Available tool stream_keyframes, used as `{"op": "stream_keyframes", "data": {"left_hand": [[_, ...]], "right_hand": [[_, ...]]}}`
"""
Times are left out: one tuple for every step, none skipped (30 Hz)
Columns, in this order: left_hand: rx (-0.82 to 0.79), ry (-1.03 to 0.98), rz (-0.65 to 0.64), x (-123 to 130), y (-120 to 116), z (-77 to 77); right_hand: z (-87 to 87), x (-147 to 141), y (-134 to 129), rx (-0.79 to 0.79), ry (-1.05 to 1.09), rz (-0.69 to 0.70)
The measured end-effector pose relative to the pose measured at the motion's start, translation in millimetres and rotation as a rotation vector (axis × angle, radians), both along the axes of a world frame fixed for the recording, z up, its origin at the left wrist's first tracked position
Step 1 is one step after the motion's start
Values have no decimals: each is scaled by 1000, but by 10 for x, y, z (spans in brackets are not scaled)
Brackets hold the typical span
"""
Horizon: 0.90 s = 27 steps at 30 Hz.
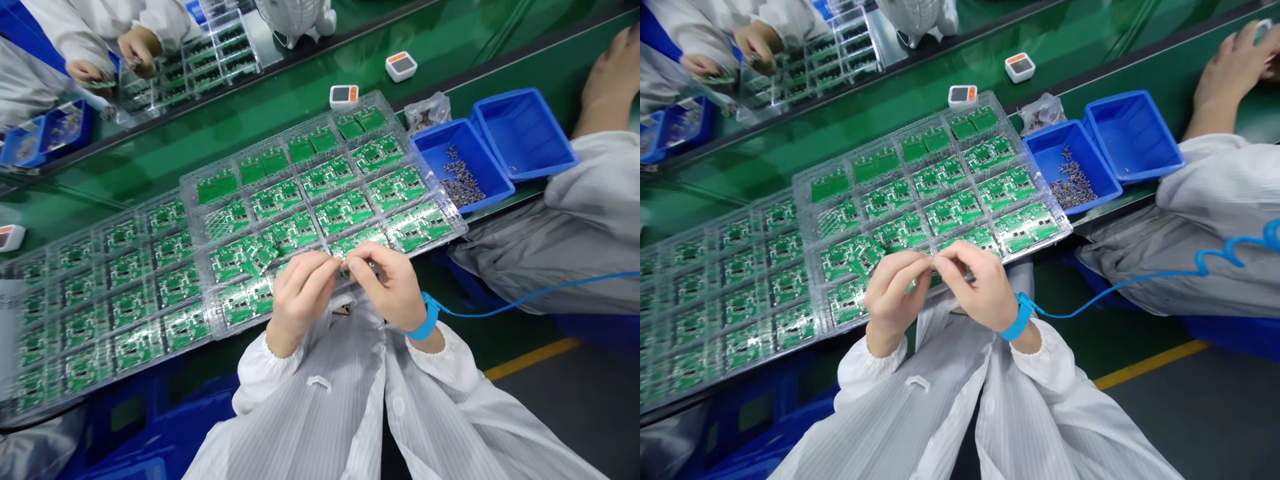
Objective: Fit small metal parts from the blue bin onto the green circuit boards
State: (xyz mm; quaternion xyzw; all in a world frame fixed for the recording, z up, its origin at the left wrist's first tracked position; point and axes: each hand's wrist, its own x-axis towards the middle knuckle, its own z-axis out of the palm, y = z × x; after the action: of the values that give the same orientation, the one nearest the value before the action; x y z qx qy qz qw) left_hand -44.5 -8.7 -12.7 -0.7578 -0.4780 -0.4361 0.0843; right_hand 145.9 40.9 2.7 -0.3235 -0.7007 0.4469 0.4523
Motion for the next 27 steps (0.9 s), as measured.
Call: {"op": "stream_keyframes", "data": {"left_hand": [[-30, -23, 19, -13, -5, 12], [-59, -40, 41, -34, -10, 26], [-84, -47, 63, -61, -15, 41], [-104, -46, 83, -93, -19, 55], [-120, -44, 102, -126, -22, 67], [-133, -46, 119, -158, -25, 76], [-145, -52, 138, -185, -28, 82], [-157, -62, 154, -207, -32, 86], [-167, -71, 163, -223, -37, 90], [-175, -80, 165, -232, -43, 94], [-181, -88, 164, -237, -50, 100], [-186, -98, 159, -239, -59, 108], [-196, -112, 152, -237, -69, 118], [-215, -137, 144, -232, -80, 129], [-243, -174, 133, -224, -90, 141], [-278, -224, 118, -214, -100, 152], [-318, -286, 94, -202, -107, 160], [-357, -356, 62, -187, -113, 164], [-393, -430, 28, -171, -116, 165], [-422, -500, -6, -156, -117, 163], [-444, -560, -33, -142, -117, 158], [-459, -602, -49, -131, -116, 152], [-467, -626, -54, -121, -115, 145], [-468, -634, -52, -112, -115, 139], [-464, -629, -49, -105, -116, 136], [-453, -617, -45, -98, -118, 135], [-440, -601, -39, -93, -122, 137]], "right_hand": [[-11, 24, 40, 21, -45, -23], [-27, 49, 86, 56, -117, -51], [-46, 75, 136, 102, -213, -75], [-65, 98, 185, 151, -328, -87], [-83, 115, 232, 196, -449, -83], [-99, 125, 274, 233, -566, -64], [-111, 128, 311, 259, -668, -35], [-119, 126, 341, 274, -751, -4], [-123, 121, 366, 284, -814, 29], [-124, 117, 385, 289, -860, 55], [-120, 116, 400, 290, -891, 75], [-113, 119, 409, 289, -904, 86], [-101, 127, 413, 285, -893, 87], [-86, 137, 410, 278, -855, 79], [-68, 145, 400, 268, -787, 69], [-49, 147, 384, 255, -695, 63], [-31, 139, 361, 248, -585, 67], [-18, 120, 333, 250, -472, 82], [-9, 89, 303, 259, -366, 102], [-6, 52, 272, 273, -276, 119], [-8, 10, 243, 285, -206, 125], [-13, -31, 218, 292, -159, 120], [-20, -67, 196, 292, -134, 107], [-26, -97, 180, 287, -125, 91], [-29, -120, 167, 285, -124, 78], [-29, -136, 158, 287, -127, 69], [-26, -147, 151, 293, -128, 62]]}}
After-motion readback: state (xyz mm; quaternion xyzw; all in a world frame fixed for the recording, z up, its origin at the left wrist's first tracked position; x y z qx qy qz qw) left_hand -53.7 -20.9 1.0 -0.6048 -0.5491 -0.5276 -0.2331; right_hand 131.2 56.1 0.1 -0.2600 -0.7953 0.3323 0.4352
